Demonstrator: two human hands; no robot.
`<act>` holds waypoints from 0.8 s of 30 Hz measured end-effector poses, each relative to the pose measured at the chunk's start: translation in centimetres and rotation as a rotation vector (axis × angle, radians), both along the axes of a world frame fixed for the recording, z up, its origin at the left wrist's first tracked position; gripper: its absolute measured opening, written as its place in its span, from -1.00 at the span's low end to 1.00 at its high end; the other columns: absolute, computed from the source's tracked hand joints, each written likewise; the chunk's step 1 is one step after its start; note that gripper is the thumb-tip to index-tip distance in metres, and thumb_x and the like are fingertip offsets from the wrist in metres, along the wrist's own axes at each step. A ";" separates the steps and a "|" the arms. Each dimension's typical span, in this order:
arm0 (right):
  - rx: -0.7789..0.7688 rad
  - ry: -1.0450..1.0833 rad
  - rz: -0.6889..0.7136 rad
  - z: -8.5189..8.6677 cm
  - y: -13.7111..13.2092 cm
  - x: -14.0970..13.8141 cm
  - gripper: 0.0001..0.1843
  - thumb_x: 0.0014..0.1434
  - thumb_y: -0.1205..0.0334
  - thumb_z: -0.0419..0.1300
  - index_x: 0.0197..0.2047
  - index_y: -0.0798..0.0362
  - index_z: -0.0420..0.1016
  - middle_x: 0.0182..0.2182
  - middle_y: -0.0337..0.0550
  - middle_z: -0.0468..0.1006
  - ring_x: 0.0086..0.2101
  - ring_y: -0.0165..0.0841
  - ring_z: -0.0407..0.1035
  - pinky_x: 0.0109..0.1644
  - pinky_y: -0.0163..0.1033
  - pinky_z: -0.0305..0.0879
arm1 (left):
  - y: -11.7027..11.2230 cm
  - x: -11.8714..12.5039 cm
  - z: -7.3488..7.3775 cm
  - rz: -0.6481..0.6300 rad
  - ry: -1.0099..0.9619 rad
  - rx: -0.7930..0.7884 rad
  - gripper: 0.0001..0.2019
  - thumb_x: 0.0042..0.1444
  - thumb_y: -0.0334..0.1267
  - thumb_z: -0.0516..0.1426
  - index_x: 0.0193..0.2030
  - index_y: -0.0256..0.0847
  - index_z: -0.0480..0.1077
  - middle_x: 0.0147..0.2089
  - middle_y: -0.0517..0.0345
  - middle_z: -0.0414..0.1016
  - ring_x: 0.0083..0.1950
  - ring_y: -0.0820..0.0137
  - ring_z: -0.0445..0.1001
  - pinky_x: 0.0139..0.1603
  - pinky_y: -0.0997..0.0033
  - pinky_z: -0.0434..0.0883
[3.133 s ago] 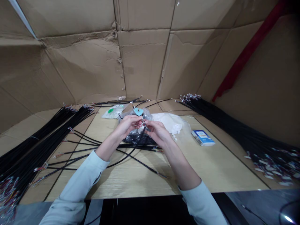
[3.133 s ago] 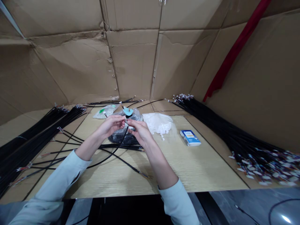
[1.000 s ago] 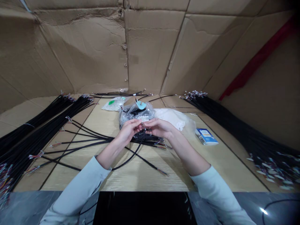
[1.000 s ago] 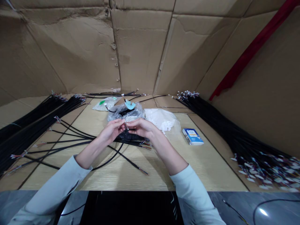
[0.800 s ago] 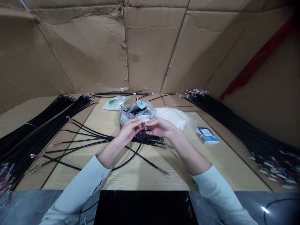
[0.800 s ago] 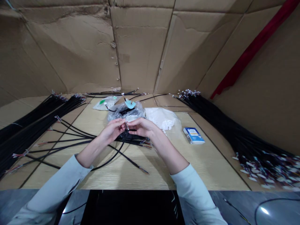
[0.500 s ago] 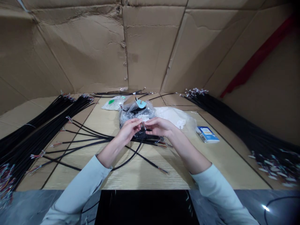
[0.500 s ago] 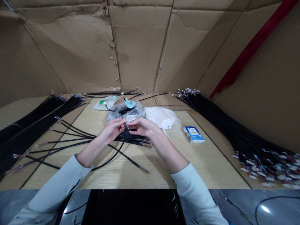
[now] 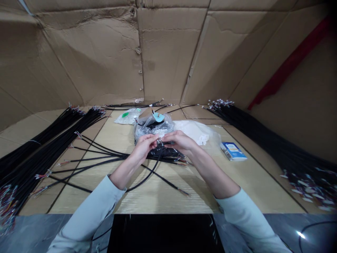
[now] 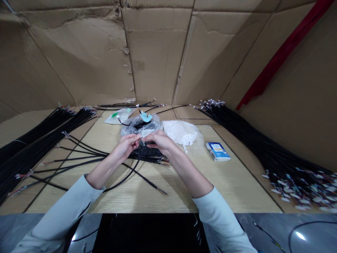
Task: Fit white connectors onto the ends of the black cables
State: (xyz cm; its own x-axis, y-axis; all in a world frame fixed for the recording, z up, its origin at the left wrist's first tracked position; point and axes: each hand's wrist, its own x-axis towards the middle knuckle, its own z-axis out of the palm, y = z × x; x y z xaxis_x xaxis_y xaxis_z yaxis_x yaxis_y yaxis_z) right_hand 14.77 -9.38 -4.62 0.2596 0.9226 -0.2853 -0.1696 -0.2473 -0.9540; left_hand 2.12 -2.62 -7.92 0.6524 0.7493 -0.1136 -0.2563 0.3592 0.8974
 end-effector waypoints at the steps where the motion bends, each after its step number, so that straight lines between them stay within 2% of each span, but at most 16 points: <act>1: 0.029 -0.059 -0.019 -0.1 -0.1 -0.2 -0.99 -0.24 0.40 0.23 -0.63 0.15 0.47 -0.53 -0.20 0.46 -0.42 -0.47 0.31 -0.34 -0.38 0.25 | 0.0 0.0 0.0 0.006 0.007 0.005 -0.71 -0.23 -0.22 0.29 -0.63 -0.35 0.28 -0.65 0.24 0.24 -0.60 0.65 0.17 -0.57 0.64 0.12; 7: 0.211 -0.363 -0.068 -0.3 -0.3 -0.8 -0.90 -0.26 0.33 0.22 -0.70 0.14 0.40 -0.67 -0.26 0.34 -0.56 -0.50 0.16 -0.45 -0.35 0.08 | -0.1 0.0 -0.1 0.013 0.033 0.019 -0.69 -0.20 -0.20 0.27 -0.64 -0.35 0.26 -0.65 0.24 0.23 -0.62 0.65 0.15 -0.60 0.64 0.09; 11: 0.214 -0.464 -0.102 0.1 -0.3 -1.0 -0.91 -0.28 0.35 0.20 -0.72 0.13 0.39 -0.68 -0.27 0.32 -0.54 -0.48 0.16 -0.44 -0.35 0.07 | -0.2 -0.1 0.0 0.002 0.043 0.020 -0.69 -0.18 -0.20 0.26 -0.64 -0.34 0.25 -0.65 0.24 0.23 -0.63 0.65 0.14 -0.61 0.64 0.07; 18: 0.213 -0.602 -0.171 0.2 -0.3 -1.1 -0.95 -0.30 0.36 0.25 -0.68 0.14 0.45 -0.54 -0.22 0.35 -0.37 -0.40 0.24 -0.19 -0.28 0.16 | -0.2 0.0 0.0 0.012 0.058 0.054 -0.69 -0.17 -0.19 0.26 -0.64 -0.33 0.25 -0.65 0.24 0.22 -0.62 0.63 0.15 -0.60 0.62 0.09; 24: 0.214 -0.706 -0.224 -0.3 -0.2 -1.2 -0.95 -0.27 0.36 0.25 -0.63 0.16 0.47 -0.38 -0.13 0.31 -0.30 -0.35 0.25 -0.15 -0.21 0.19 | -0.3 -0.1 0.1 0.035 0.091 0.110 -0.70 -0.13 -0.21 0.23 -0.66 -0.32 0.25 -0.66 0.22 0.23 -0.62 0.61 0.14 -0.59 0.58 0.06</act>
